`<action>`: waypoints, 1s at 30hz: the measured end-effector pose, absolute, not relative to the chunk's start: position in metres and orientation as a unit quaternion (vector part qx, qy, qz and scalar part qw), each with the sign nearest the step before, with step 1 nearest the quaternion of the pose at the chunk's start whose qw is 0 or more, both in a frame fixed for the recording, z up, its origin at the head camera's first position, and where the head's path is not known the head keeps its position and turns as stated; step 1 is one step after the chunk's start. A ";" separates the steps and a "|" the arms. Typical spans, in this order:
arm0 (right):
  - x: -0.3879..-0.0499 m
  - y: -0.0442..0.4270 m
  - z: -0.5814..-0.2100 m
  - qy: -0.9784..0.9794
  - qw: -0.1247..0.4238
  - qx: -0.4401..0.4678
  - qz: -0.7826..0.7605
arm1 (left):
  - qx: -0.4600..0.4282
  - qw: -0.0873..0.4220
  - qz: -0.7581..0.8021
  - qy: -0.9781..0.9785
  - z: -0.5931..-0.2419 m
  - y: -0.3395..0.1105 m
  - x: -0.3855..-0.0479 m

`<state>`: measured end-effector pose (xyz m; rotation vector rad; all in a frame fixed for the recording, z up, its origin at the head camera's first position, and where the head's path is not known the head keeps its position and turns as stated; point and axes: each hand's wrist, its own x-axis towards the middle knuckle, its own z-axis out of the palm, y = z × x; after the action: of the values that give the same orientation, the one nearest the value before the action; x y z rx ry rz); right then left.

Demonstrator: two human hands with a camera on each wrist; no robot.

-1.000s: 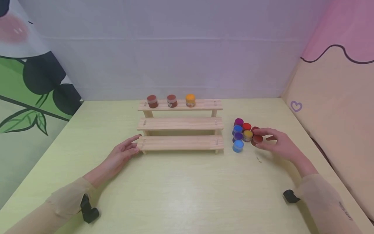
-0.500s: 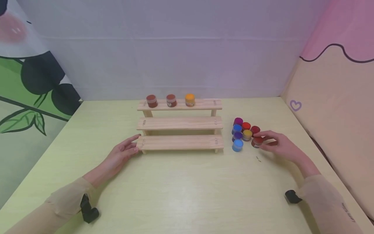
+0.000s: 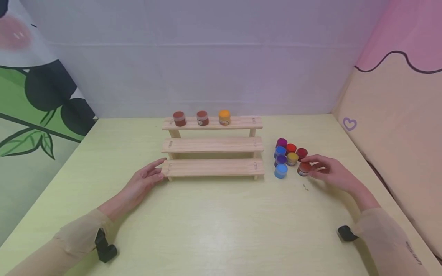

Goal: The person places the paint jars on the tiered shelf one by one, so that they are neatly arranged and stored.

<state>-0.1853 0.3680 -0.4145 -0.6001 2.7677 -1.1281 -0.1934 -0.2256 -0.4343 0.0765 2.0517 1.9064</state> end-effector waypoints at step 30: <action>-0.185 0.363 -0.420 0.920 0.035 -0.179 -0.348 | 0.027 0.170 0.671 0.722 -0.434 -0.226 -0.193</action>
<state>-0.1851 0.3628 -0.4201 -0.5509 2.8266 -1.0696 -0.1927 -0.2260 -0.4341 0.0760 2.0505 1.9056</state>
